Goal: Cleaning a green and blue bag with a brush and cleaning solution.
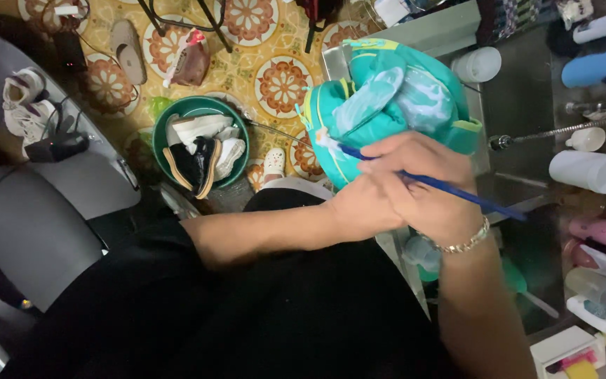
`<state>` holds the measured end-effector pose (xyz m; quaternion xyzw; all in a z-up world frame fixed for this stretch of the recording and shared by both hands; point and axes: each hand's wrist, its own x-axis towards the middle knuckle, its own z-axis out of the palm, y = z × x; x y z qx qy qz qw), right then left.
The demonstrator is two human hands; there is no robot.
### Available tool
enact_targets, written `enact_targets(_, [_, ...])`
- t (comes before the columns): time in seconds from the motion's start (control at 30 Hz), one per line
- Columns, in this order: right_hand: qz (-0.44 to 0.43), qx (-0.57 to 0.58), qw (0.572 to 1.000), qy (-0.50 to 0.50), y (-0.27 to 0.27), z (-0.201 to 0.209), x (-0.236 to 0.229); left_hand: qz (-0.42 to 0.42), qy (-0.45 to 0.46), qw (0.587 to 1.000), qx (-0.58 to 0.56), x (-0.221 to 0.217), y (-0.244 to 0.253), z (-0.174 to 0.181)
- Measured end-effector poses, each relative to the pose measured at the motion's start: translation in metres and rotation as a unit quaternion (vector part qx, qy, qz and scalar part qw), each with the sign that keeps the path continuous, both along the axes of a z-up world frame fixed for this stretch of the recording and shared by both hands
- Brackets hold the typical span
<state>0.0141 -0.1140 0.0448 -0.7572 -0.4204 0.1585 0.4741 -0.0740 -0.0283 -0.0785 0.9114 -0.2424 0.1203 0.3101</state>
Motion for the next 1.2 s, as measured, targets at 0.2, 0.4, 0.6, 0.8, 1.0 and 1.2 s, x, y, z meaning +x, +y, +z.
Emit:
enact_targets(0.2, [-0.026, -0.024, 0.998, -0.043, -0.011, 0.011, 0.009, -0.013, 0.001, 1.000, 0.022, -0.004, -0.002, 0.001])
enact_targets(0.4, [0.073, -0.018, 0.996, 0.046, 0.009, -0.003, 0.003, 0.039, -0.106, 0.987, 0.114, -0.007, -0.015, -0.011])
enact_targets(0.6, [0.039, -0.039, 0.998, 0.029, 0.001, 0.002, 0.009, -0.019, 0.005, 1.000, -0.024, -0.006, -0.006, 0.003])
enact_targets(0.8, [0.054, -0.010, 0.998, 0.013, 0.000, -0.005, 0.007, 0.020, -0.011, 0.999, 0.039, -0.004, -0.003, 0.007])
enact_targets(1.0, [-0.130, 0.049, 0.985, -0.100, -0.043, 0.004, 0.003, 0.051, 0.005, 0.999, 0.008, -0.002, -0.002, 0.025])
enact_targets(1.2, [-0.433, 0.273, 0.858, -0.049, -0.193, -0.062, -0.054, 0.076, 0.211, 0.971, -0.089, 0.020, 0.023, 0.035])
